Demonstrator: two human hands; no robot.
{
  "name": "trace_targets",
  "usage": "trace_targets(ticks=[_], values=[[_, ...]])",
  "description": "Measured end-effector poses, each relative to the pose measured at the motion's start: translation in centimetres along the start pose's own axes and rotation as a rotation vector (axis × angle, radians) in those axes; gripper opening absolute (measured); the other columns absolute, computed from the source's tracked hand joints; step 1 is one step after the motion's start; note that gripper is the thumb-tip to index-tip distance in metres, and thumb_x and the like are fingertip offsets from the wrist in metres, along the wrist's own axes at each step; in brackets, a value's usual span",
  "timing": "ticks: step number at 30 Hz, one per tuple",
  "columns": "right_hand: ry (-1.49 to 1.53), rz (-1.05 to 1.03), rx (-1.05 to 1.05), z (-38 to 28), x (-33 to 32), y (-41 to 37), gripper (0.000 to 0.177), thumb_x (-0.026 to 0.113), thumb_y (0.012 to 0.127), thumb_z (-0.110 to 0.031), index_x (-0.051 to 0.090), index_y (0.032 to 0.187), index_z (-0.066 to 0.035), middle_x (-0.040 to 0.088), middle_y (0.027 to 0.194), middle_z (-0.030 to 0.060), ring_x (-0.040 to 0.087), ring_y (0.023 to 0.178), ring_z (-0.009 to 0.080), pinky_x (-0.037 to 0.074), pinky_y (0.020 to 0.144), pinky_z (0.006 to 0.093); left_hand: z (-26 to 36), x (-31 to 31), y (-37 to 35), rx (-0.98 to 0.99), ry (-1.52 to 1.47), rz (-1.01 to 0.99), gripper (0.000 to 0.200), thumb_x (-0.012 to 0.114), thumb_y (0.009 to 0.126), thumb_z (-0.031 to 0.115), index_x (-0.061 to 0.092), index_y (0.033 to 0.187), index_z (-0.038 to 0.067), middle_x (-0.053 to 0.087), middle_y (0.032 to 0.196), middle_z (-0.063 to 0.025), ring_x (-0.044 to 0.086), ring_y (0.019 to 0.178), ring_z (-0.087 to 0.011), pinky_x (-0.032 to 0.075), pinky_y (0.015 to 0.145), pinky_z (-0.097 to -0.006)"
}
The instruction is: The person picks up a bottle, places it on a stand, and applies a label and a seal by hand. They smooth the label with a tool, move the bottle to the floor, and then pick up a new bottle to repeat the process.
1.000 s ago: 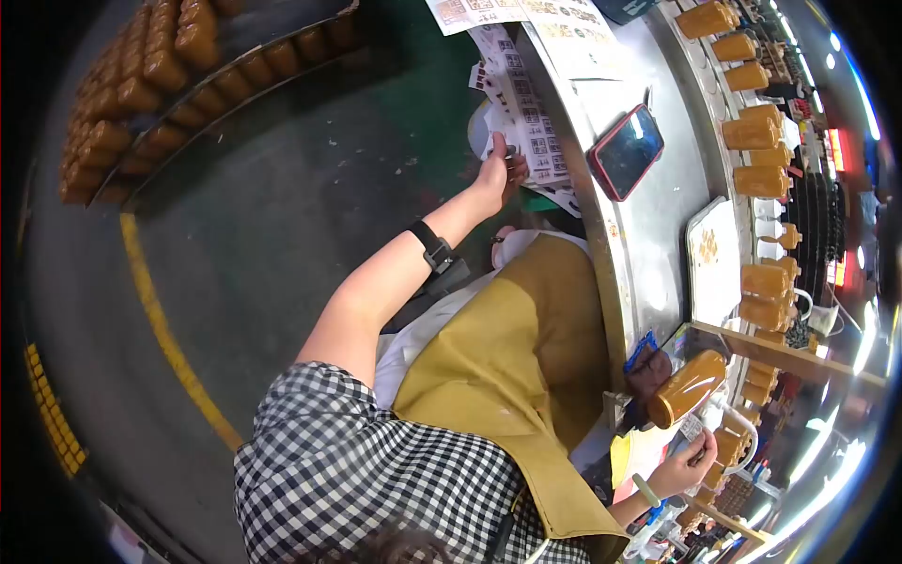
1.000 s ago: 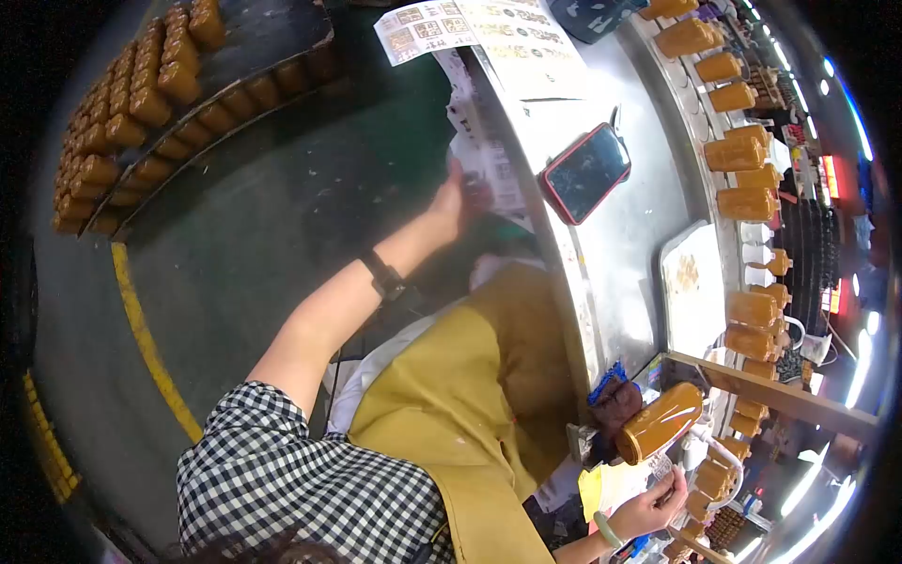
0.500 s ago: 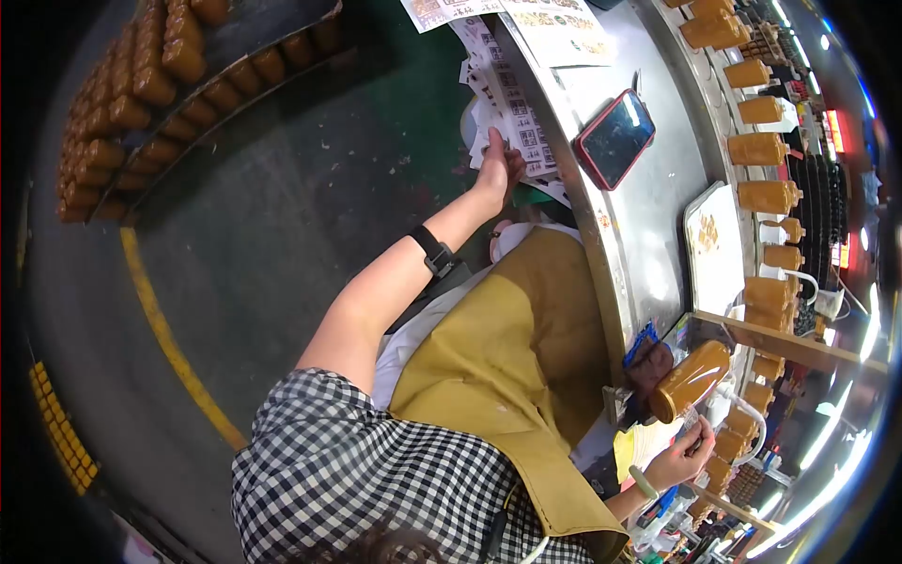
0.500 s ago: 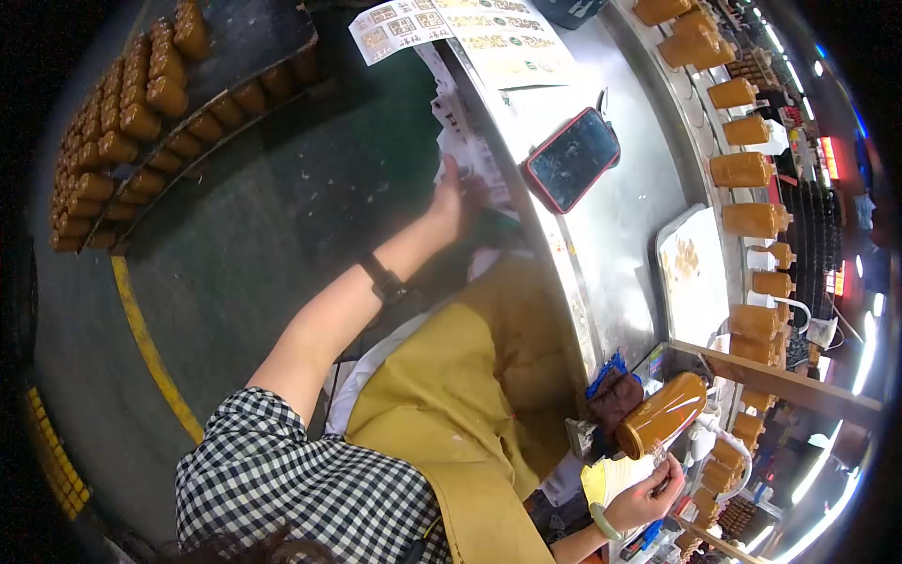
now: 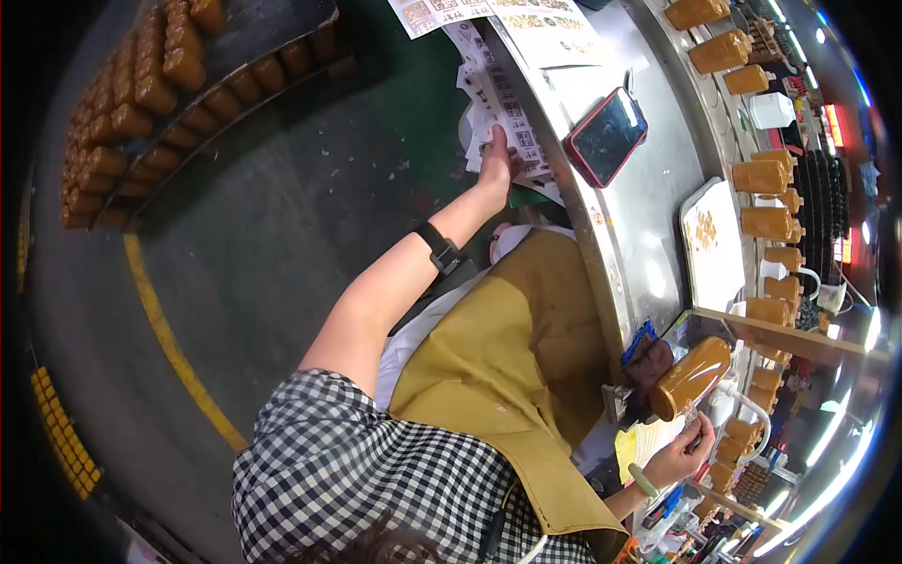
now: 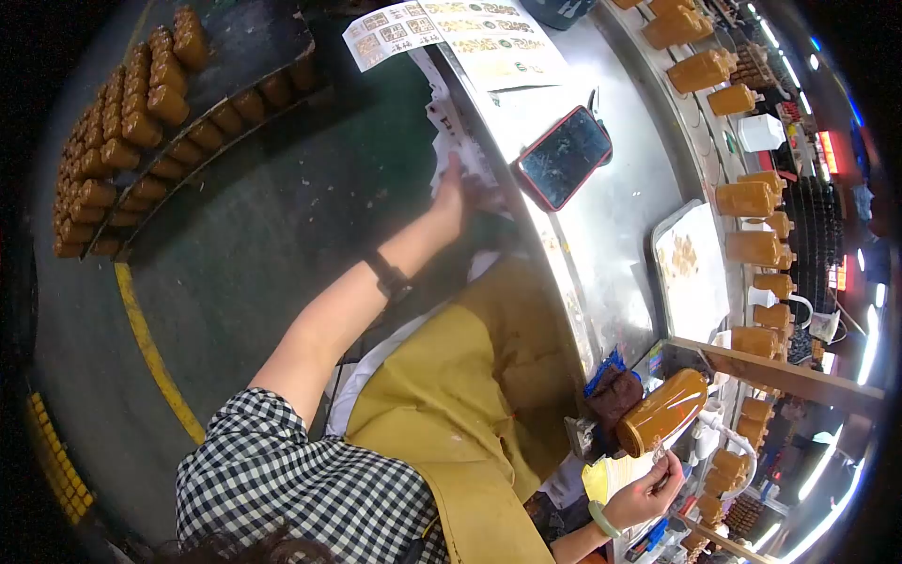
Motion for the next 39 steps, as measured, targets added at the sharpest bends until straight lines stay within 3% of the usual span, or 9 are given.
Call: trace_targets(ticks=[2, 8, 15, 17, 21, 27, 31, 33, 39], values=[[-0.002, 0.000, -0.001, 0.0, 0.0, 0.0, 0.014, 0.061, 0.104, -0.010, 0.067, 0.107, 0.002, 0.068, 0.098, 0.0102, 0.063, 0.088, 0.0207, 0.052, 0.080, 0.0344, -0.7, -0.5, 2.7, -0.008, 0.102, -0.089, 0.050, 0.061, 0.103, 0.044, 0.050, 0.124, 0.000, 0.060, 0.098, -0.0080, 0.057, 0.071, -0.0144, 0.053, 0.060, -0.0323], [0.010, -0.008, 0.023, -0.2, -0.2, 0.3, 0.013, 0.061, 0.104, -0.009, 0.068, 0.106, 0.002, 0.068, 0.098, 0.0108, 0.063, 0.088, 0.0223, 0.051, 0.078, 0.0350, 1.7, 3.6, -0.2, 0.050, 0.440, 0.105, 0.037, 0.066, 0.093, 0.007, 0.051, 0.126, -0.001, 0.068, 0.104, -0.0160, 0.069, 0.080, -0.0264, 0.057, 0.054, -0.0369], [-0.049, 0.047, -0.012, 0.6, -0.8, 0.0, 0.014, 0.061, 0.104, -0.009, 0.068, 0.106, 0.003, 0.069, 0.100, 0.0111, 0.063, 0.089, 0.0219, 0.052, 0.079, 0.0352, 2.8, 5.5, -2.5, 0.126, 0.392, -0.036, 0.039, 0.063, 0.093, 0.002, 0.053, 0.131, 0.000, 0.068, 0.109, -0.0182, 0.070, 0.086, -0.0279, 0.058, 0.055, -0.0410], [0.056, 0.094, 0.042, 1.0, -1.0, -0.2, 0.014, 0.061, 0.104, -0.009, 0.067, 0.107, 0.004, 0.069, 0.101, 0.0109, 0.063, 0.091, 0.0207, 0.053, 0.083, 0.0345, 4.3, 4.6, -6.4, 0.146, 0.614, 0.054, 0.046, 0.057, 0.098, 0.014, 0.051, 0.141, -0.002, 0.065, 0.120, -0.0172, 0.068, 0.098, -0.0233, 0.057, 0.079, -0.0375], [0.210, 0.078, 0.196, 0.7, -1.1, -0.5, 0.012, 0.060, 0.104, -0.006, 0.066, 0.107, 0.004, 0.068, 0.101, 0.0096, 0.063, 0.093, 0.0188, 0.053, 0.087, 0.0330, 4.6, -4.0, -11.4, 0.199, 0.408, -0.128, 0.044, 0.060, 0.099, 0.008, 0.047, 0.140, 0.001, 0.065, 0.121, -0.0127, 0.067, 0.098, -0.0180, 0.056, 0.077, -0.0317], [0.329, 0.051, 0.115, 1.2, 0.3, -0.9, 0.009, 0.057, 0.103, 0.000, 0.064, 0.106, 0.005, 0.067, 0.097, 0.0097, 0.062, 0.089, 0.0179, 0.052, 0.085, 0.0327, 6.2, -13.3, -23.4, 0.341, 0.547, -0.197, 0.036, 0.054, 0.102, -0.001, 0.050, 0.138, 0.000, 0.067, 0.127, -0.0105, 0.064, 0.116, -0.0174, 0.048, 0.104, -0.0322], [0.757, -0.205, 0.306, 1.7, 0.0, -1.6, 0.008, 0.058, 0.104, -0.003, 0.066, 0.104, 0.000, 0.066, 0.105, 0.0038, 0.055, 0.083, 0.0076, 0.045, 0.075, 0.0227, 7.4, -9.1, -28.6, 0.322, 0.616, -0.458, 0.032, 0.053, 0.104, -0.001, 0.053, 0.136, -0.004, 0.068, 0.128, -0.0115, 0.064, 0.115, -0.0176, 0.048, 0.104, -0.0325], [1.109, -0.274, 0.285, -0.9, -0.8, -1.7, 0.008, 0.057, 0.101, 0.003, 0.065, 0.100, 0.000, 0.068, 0.116, 0.0113, 0.062, 0.092, 0.0138, 0.050, 0.079, 0.0264, 7.2, -4.6, -30.9, 0.262, 0.738, -0.595, 0.030, 0.052, 0.105, 0.000, 0.056, 0.133, -0.006, 0.069, 0.127, -0.0123, 0.064, 0.116, -0.0177, 0.049, 0.103, -0.0329], [1.136, -0.394, 0.016, -0.7, -4.3, -1.3, 0.017, 0.066, 0.086, 0.013, 0.069, 0.096, -0.001, 0.056, 0.143, 0.0211, 0.064, 0.116, 0.0285, 0.053, 0.096, 0.0363, 0.7, 5.7, -35.1, 0.047, 0.836, -1.045, 0.035, 0.050, 0.104, -0.003, 0.050, 0.139, -0.004, 0.066, 0.132, -0.0132, 0.062, 0.121, -0.0184, 0.050, 0.103, -0.0346]])
Point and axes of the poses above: each hand's wrist, its own y-axis towards the middle knuckle, its own x-axis out of the palm, z = x × y, the point moved 2 cm from there along y, towards the middle knuckle
